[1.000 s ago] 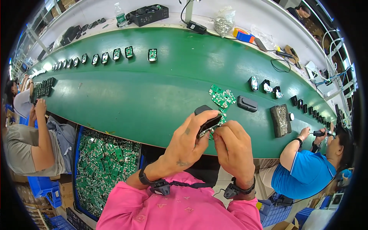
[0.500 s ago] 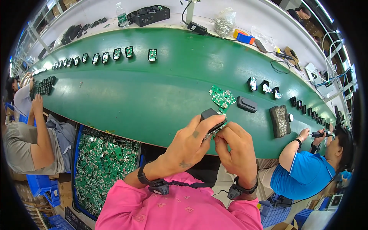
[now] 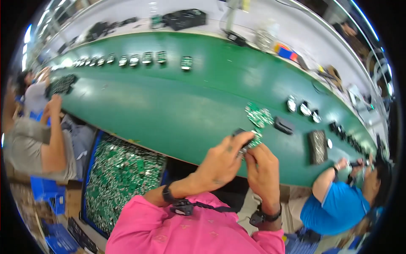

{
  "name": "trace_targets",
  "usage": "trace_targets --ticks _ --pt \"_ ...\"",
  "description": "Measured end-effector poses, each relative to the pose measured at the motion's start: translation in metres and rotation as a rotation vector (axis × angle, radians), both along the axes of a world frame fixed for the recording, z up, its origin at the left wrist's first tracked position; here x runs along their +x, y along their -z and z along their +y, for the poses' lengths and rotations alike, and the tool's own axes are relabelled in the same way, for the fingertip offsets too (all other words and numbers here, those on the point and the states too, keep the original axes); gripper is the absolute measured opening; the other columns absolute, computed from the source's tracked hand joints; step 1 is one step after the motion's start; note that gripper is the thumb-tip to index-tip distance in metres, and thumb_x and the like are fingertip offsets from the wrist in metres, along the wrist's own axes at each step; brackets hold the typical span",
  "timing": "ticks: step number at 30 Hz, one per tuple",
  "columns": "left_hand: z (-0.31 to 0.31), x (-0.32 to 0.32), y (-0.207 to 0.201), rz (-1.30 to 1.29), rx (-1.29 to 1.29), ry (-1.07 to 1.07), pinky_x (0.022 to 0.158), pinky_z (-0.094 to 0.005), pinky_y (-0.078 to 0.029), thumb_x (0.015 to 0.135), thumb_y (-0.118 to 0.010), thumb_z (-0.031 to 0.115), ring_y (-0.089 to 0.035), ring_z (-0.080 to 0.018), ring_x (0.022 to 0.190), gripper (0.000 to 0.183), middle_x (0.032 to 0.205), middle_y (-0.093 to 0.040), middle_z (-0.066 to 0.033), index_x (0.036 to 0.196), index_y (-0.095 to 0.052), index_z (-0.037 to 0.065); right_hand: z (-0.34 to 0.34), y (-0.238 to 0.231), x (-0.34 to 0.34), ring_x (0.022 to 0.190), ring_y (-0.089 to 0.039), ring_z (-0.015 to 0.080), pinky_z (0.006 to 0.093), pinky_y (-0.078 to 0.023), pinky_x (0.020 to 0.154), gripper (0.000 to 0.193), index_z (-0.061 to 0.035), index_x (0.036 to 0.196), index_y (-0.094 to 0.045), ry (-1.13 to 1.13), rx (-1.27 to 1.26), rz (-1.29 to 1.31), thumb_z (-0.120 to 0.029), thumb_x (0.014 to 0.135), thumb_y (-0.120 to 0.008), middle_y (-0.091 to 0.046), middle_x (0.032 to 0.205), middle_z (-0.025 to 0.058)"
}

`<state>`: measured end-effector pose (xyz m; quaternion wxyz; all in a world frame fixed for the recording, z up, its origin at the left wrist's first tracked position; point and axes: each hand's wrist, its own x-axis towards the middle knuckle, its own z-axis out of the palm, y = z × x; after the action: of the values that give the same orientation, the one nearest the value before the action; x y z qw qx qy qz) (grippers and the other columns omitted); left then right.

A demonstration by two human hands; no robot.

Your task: The person assembles electronic devices by hand, fitting a green circuit board into a black plastic housing and inserting a small white component. They then place the completed unit onto the green conveyor belt alongside other similar units.

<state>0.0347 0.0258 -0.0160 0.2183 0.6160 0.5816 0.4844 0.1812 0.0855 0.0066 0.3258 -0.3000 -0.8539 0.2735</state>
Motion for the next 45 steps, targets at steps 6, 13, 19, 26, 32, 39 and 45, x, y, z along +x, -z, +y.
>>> trace_targets --ticks 6,13,19,26,32,39,45 --pt "-0.008 0.011 0.02 -0.105 -0.162 0.01 0.087 -0.0477 -0.051 0.088 -0.053 0.0 -0.06 -0.0459 0.101 0.055 0.117 -0.058 -0.0242 0.14 -0.043 0.013 -0.012 0.019 0.004 0.073 -0.057 0.0401 0.0453 -0.043 0.063 0.002 0.0016 0.089 -0.059 0.03 -0.057 -0.072 0.002 0.088 -0.059 -0.057 0.08 0.0186" --pt "-0.006 -0.009 0.033 -0.139 0.067 -0.014 0.087 -0.0411 -0.054 0.088 -0.056 0.001 -0.065 -0.0374 0.103 0.053 0.121 -0.06 -0.0233 0.139 -0.046 0.009 -0.008 0.033 -0.001 0.064 -0.055 0.0181 0.0312 -0.044 0.059 0.006 0.0028 0.091 -0.063 0.047 -0.115 0.007 -0.002 0.089 -0.065 -0.059 0.074 0.0126" --pt "-0.021 -0.02 -0.006 -0.249 -0.013 -0.074 0.076 -0.0297 -0.057 0.085 -0.064 -0.002 -0.069 -0.021 0.094 0.052 0.122 -0.063 -0.0177 0.136 -0.05 0.001 -0.006 0.037 0.006 0.072 -0.06 0.0163 0.0268 -0.048 0.064 0.007 0.0026 0.097 -0.064 0.165 -0.336 0.165 -0.003 0.093 -0.062 -0.06 0.081 0.008" --pt "-0.027 -0.02 -0.006 -0.276 0.037 0.026 0.08 -0.0304 -0.057 0.085 -0.065 0.002 -0.066 -0.0184 0.097 0.059 0.122 -0.061 -0.0136 0.14 -0.045 0.003 -0.01 0.031 -0.009 0.072 -0.058 0.0104 0.0249 -0.047 0.064 0.013 0.003 0.093 -0.063 0.004 -0.524 0.274 -0.006 0.097 -0.055 -0.062 0.082 0.0048" --pt "-0.011 -0.028 0.009 -0.968 -0.222 0.566 0.08 -0.0292 -0.051 0.081 -0.054 -0.006 -0.056 -0.0131 0.1 0.078 0.124 -0.047 -0.0095 0.15 -0.023 0.01 -0.025 0.048 0.01 0.064 -0.052 0.0093 0.0236 -0.042 0.056 0.022 0.0008 0.093 -0.057 0.244 -0.351 0.434 -0.018 0.103 -0.052 -0.057 0.079 0.0043" --pt "-0.018 -0.025 0.018 -0.882 -0.157 0.342 0.077 -0.028 -0.05 0.084 -0.052 -0.009 -0.06 -0.0148 0.086 0.071 0.106 -0.058 -0.008 0.147 -0.027 0.013 -0.029 0.058 -0.02 0.062 -0.051 0.0077 0.0208 -0.04 0.053 0.018 0.0003 0.089 -0.055 0.165 -0.611 0.669 -0.012 0.102 -0.054 -0.058 0.078 0.0043" --pt "-0.014 -0.018 0.023 -0.426 0.135 0.185 0.086 -0.0386 -0.048 0.084 -0.057 -0.005 -0.059 -0.0313 0.1 0.06 0.118 -0.056 -0.0142 0.139 -0.041 0.011 -0.012 0.06 -0.005 0.053 -0.042 0.0023 0.0172 -0.029 0.045 0.027 -0.0071 0.08 -0.049 0.252 -0.771 0.759 -0.019 0.104 -0.054 -0.049 0.065 -0.003"
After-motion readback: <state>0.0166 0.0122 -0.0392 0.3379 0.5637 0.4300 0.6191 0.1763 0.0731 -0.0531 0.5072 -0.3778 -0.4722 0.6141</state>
